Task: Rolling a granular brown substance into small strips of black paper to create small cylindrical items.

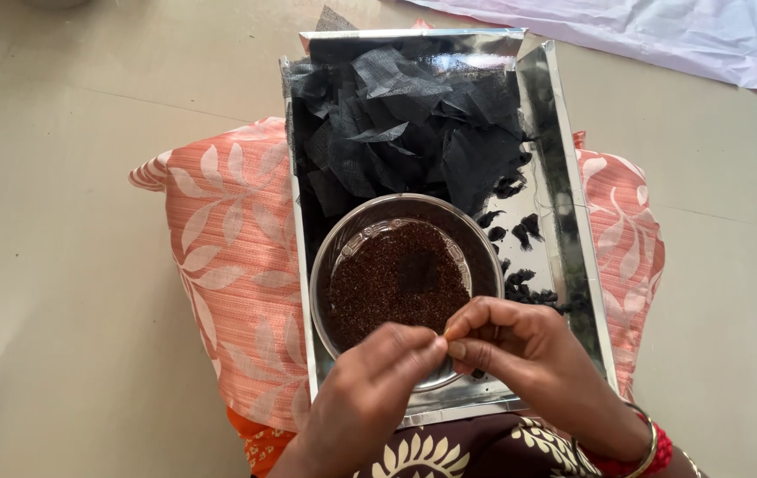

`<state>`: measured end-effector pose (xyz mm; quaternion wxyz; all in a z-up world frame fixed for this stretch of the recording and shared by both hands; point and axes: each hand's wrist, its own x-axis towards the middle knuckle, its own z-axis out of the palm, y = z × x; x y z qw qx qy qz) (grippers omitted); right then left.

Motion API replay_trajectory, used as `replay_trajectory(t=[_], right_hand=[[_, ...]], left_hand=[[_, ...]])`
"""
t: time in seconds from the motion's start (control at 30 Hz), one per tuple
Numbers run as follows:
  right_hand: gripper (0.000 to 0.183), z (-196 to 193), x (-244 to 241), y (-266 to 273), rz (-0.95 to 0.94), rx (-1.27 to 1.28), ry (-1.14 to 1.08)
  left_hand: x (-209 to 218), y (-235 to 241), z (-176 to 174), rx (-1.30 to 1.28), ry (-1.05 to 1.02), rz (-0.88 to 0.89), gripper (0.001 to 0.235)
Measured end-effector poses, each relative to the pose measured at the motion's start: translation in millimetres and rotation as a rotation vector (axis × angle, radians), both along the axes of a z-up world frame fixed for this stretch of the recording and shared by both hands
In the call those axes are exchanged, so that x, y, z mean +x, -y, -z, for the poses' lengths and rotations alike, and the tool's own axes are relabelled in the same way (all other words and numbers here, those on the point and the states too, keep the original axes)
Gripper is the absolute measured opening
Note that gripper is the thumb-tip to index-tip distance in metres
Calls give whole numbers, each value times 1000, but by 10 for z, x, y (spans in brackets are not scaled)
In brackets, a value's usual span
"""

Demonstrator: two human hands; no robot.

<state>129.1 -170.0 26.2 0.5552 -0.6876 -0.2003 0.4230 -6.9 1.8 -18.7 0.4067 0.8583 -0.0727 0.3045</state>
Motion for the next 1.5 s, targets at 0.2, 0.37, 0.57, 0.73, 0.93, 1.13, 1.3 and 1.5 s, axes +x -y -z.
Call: replay_trajectory(t=[0.2, 0.37, 0.57, 0.73, 0.93, 1.13, 1.3, 1.5], right_hand=[[14, 65, 102, 7, 33, 112, -554], [8, 95, 44, -14, 92, 187, -243], [8, 63, -76, -23, 40, 102, 433], [11, -22, -84, -79, -59, 130, 785], [10, 72, -7, -18, 24, 6, 177], [12, 94, 69, 7, 117, 186, -466], [11, 46, 0, -31, 86, 110, 129], [11, -39, -31, -70, 3, -71, 168]], left_hand=[[1, -146, -110, 273, 186, 201, 25], [73, -72, -77, -613, -169, 179, 37], [111, -13, 58, -1582, -547, 194, 30], [116, 9, 68, -1406, -565, 169, 23], [44, 47, -31, -311, -81, -38, 17], [77, -8, -24, -14, 92, 85, 35], [152, 61, 62, -1289, -467, 130, 31], [120, 35, -31, -983, -407, 63, 8]])
